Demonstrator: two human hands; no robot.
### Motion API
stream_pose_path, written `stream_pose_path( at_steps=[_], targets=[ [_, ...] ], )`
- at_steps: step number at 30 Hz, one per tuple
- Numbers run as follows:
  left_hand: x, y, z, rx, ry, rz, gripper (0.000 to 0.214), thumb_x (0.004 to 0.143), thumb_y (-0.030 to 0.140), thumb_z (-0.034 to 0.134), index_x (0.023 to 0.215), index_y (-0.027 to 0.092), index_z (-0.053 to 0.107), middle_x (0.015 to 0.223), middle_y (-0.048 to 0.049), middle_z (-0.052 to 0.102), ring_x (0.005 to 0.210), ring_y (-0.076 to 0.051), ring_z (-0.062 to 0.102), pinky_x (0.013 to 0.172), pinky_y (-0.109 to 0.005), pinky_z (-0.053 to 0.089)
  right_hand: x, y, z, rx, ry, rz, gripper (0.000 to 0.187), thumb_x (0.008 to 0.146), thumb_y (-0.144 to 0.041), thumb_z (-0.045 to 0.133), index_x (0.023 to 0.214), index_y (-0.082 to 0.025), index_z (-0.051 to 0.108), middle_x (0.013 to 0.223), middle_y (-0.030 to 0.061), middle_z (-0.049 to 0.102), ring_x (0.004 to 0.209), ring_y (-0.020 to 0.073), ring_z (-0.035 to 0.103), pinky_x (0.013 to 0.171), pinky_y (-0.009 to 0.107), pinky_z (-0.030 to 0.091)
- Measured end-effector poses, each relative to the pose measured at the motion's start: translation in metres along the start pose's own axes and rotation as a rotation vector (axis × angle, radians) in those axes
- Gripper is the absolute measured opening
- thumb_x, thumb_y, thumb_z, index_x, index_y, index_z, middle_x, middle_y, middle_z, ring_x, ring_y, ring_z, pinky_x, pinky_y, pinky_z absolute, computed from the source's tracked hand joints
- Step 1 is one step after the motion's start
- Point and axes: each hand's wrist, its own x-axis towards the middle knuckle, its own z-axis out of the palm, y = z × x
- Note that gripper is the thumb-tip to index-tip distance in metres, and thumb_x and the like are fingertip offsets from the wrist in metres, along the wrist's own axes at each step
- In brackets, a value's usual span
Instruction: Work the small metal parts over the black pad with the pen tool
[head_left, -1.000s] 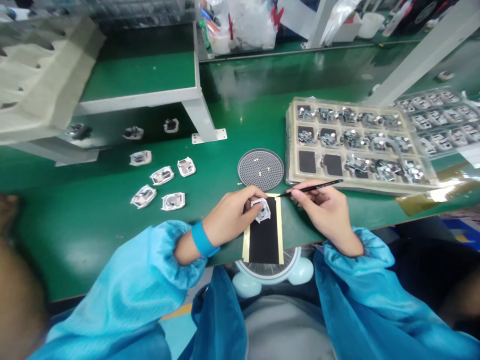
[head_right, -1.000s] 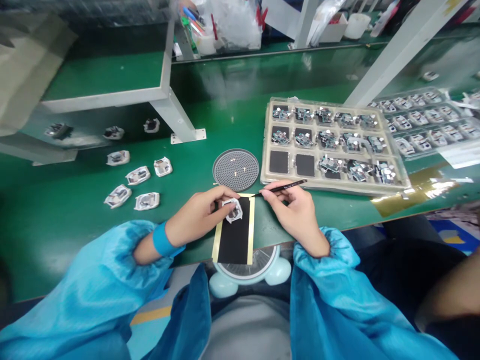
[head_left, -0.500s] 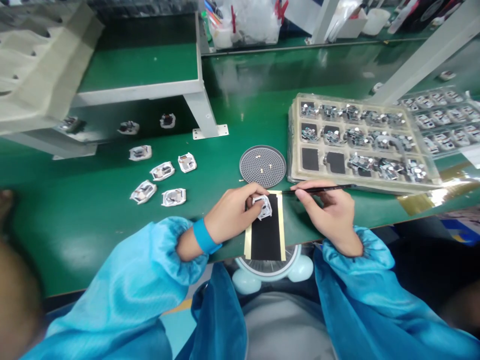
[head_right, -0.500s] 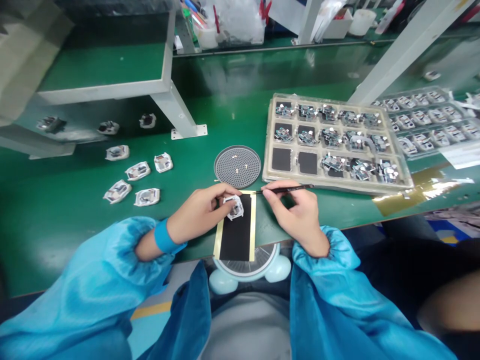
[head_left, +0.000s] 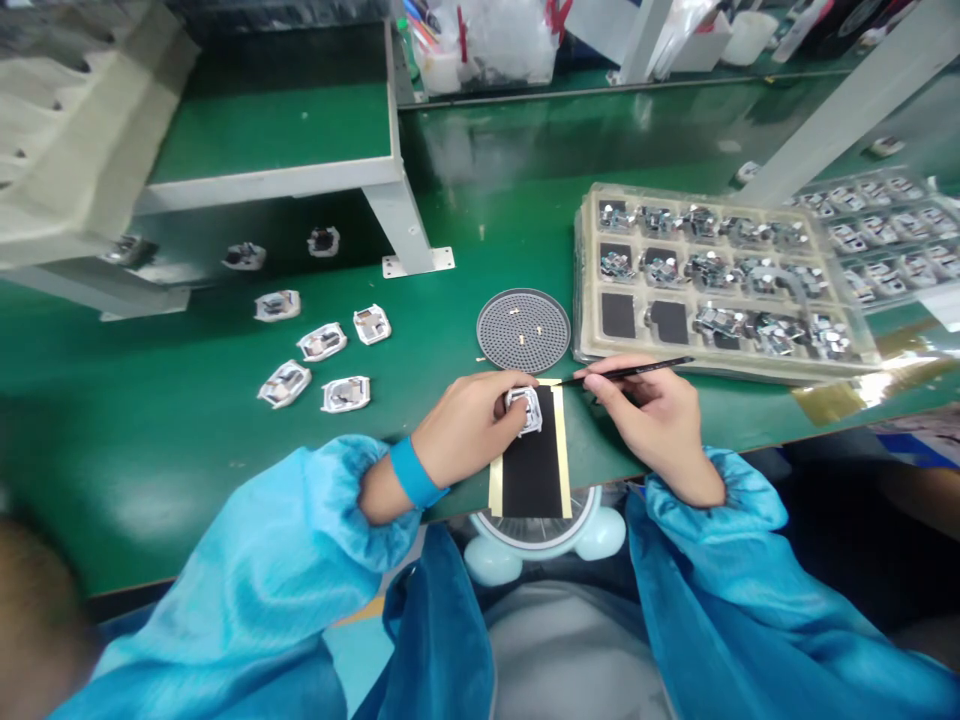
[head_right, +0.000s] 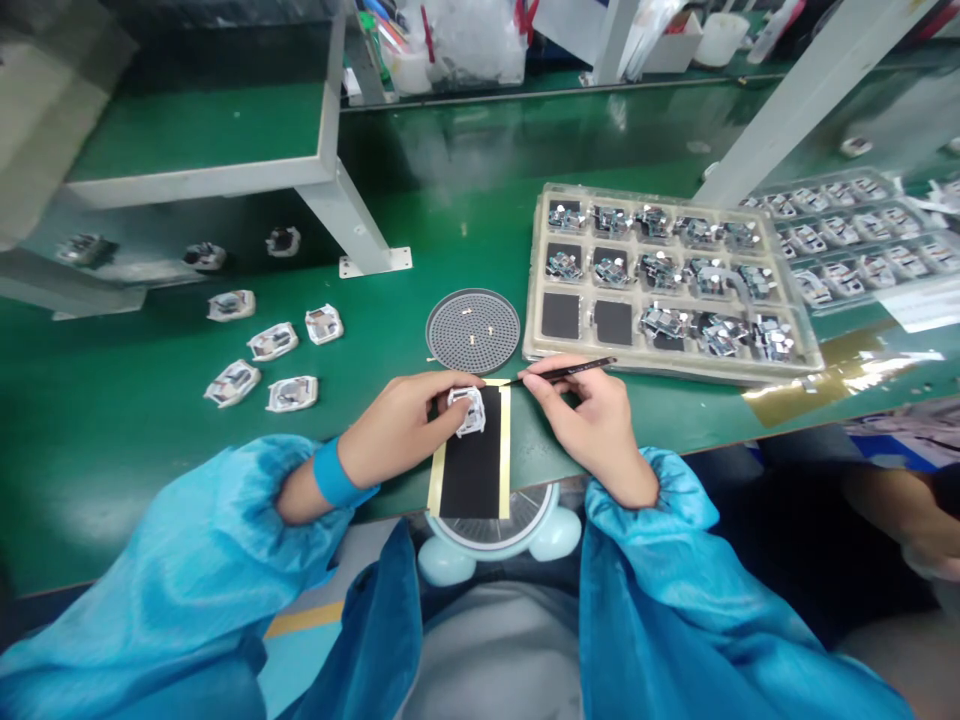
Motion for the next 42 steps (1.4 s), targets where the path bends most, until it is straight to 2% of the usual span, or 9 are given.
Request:
stream_pose_path(
  at_steps=[5,9,15,28,31,36,39,42],
  targets=[
    [0.002,0.001,0.001,0.032,0.001,0.004,0.028,0.092,0.02,0.057,0.115,0.022,0.073,0.095,-0.003,0.075,0.073,-0.017,0.063,0.069,-0.031,0.046,-0.002,-0.004,-0.003,0.096,-0.009,-0.022,0.014,0.089,-0.036,0.075,0.095,-0.023,0.073,0.095,0.0063,0.079,0.087,0.0224,0.076,0.08,0.038,0.063],
    [0.001,-0.003,0.001,0.018,-0.001,0.009,0.029,0.093,0.022,0.058,0.117,0.023,0.074,0.095,-0.003,0.076,0.071,-0.016,0.062,0.068,-0.03,0.046,-0.003,-0.011,-0.001,0.16,0.016,-0.077,0.012,0.088,-0.033,0.076,0.094,-0.024,0.072,0.093,0.0056,0.078,0.089,0.0237,0.076,0.081,0.04,0.063],
    [0.001,-0.006,0.0,-0.015,-0.003,0.011,0.029,0.091,0.02,0.059,0.116,0.025,0.074,0.089,-0.0003,0.075,0.064,-0.013,0.058,0.064,-0.027,0.045,0.0,-0.016,0.006,0.136,-0.043,-0.203,0.006,0.088,-0.026,0.075,0.094,-0.025,0.073,0.091,0.0031,0.079,0.091,0.0232,0.076,0.089,0.042,0.062],
    [0.0,-0.004,0.0,-0.027,0.008,0.03,0.031,0.091,0.017,0.06,0.117,0.024,0.075,0.089,-0.0004,0.075,0.063,-0.012,0.057,0.063,-0.026,0.044,0.002,-0.014,0.007,0.082,-0.113,-0.228,0.006,0.09,-0.022,0.073,0.096,-0.024,0.073,0.095,0.0036,0.079,0.093,0.0219,0.076,0.088,0.039,0.062],
    [0.0,-0.004,0.0,-0.025,0.012,0.035,0.032,0.091,0.016,0.06,0.118,0.024,0.075,0.092,-0.0009,0.076,0.064,-0.011,0.058,0.064,-0.025,0.044,0.002,-0.012,0.008,0.055,-0.119,-0.292,0.011,0.089,-0.017,0.073,0.098,-0.023,0.074,0.096,0.0042,0.079,0.093,0.0216,0.075,0.088,0.039,0.061],
    [-0.001,-0.006,0.0,-0.037,0.008,0.048,0.033,0.089,0.016,0.061,0.118,0.023,0.074,0.096,-0.0009,0.077,0.071,-0.012,0.062,0.067,-0.025,0.046,0.001,-0.009,0.007,0.058,-0.188,-0.486,0.027,0.086,-0.005,0.072,0.106,-0.023,0.073,0.103,0.0066,0.078,0.099,0.0228,0.073,0.088,0.041,0.06],
    [-0.001,-0.007,-0.001,-0.05,-0.006,0.058,0.036,0.085,0.016,0.065,0.119,0.023,0.074,0.1,-0.001,0.077,0.076,-0.013,0.065,0.071,-0.025,0.048,-0.001,-0.008,0.004,0.065,-0.228,-0.508,0.028,0.086,-0.003,0.071,0.106,-0.023,0.074,0.106,0.0072,0.078,0.1,0.023,0.073,0.089,0.042,0.059],
    [-0.002,-0.007,-0.002,-0.054,-0.025,0.041,0.039,0.084,0.014,0.065,0.121,0.023,0.073,0.094,-0.0001,0.076,0.071,-0.012,0.062,0.069,-0.024,0.048,-0.003,-0.009,0.003,0.085,-0.208,-0.505,0.029,0.085,-0.001,0.07,0.106,-0.022,0.074,0.106,0.0082,0.078,0.1,0.0237,0.073,0.088,0.043,0.059]
  ],
)
